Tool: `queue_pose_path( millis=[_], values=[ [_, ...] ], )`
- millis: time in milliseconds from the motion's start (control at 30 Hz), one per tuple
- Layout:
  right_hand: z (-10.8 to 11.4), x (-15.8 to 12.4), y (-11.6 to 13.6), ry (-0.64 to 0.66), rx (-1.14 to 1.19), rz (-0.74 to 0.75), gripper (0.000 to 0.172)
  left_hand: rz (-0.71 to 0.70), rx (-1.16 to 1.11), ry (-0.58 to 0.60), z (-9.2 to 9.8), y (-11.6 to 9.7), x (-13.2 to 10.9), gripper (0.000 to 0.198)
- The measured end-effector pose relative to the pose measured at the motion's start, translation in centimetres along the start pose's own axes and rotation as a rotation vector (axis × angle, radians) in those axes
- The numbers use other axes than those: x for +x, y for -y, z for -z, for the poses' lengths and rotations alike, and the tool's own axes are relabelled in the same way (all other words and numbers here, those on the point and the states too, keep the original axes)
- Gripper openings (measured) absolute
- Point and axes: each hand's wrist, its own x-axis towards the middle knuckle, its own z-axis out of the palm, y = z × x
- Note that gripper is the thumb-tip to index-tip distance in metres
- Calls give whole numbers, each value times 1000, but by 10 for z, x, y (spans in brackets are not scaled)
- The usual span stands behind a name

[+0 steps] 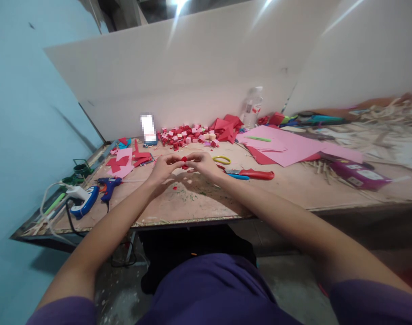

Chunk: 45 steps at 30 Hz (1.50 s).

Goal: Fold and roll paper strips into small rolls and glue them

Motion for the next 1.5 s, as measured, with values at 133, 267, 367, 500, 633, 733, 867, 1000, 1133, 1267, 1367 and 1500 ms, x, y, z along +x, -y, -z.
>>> queue_pose_path(
  millis=[133,267,367,500,633,733,867,1000,1133,1267,1367,1500],
  values=[
    [1,1,1,-6,7,-6,5,15,5,-2,1,1,0,19],
    [3,1,1,-18,13,-12,6,6,28,35,5,2,2,20],
    [3,2,0,-27,10,-8,6,11,56,44,6,2,3,20],
    [3,2,0,-17,6,-7,8,18,34,32,5,1,4,21],
    [3,2,-1,17,-35,23,12,21,15,19,4,-1,2,19],
    [3,2,-4,24,-104,68,9,39,28,5,3,-2,0,17],
    [1,2,-7,7,-143,83,8,23,50,15,3,1,2,19],
    [1,0,-5,-7,-201,110,8,-2,69,32,5,3,5,20],
    [3,-3,-1,-11,-387,215,12,-13,88,53,6,1,4,21],
    [3,-4,1,-17,-467,241,14,-27,108,62,5,-2,2,21],
    [1,-4,1,-10,-398,211,10,-21,121,58,5,-2,1,18],
    [0,-2,0,4,-113,69,9,-31,92,36,6,-2,0,13]
  ],
)
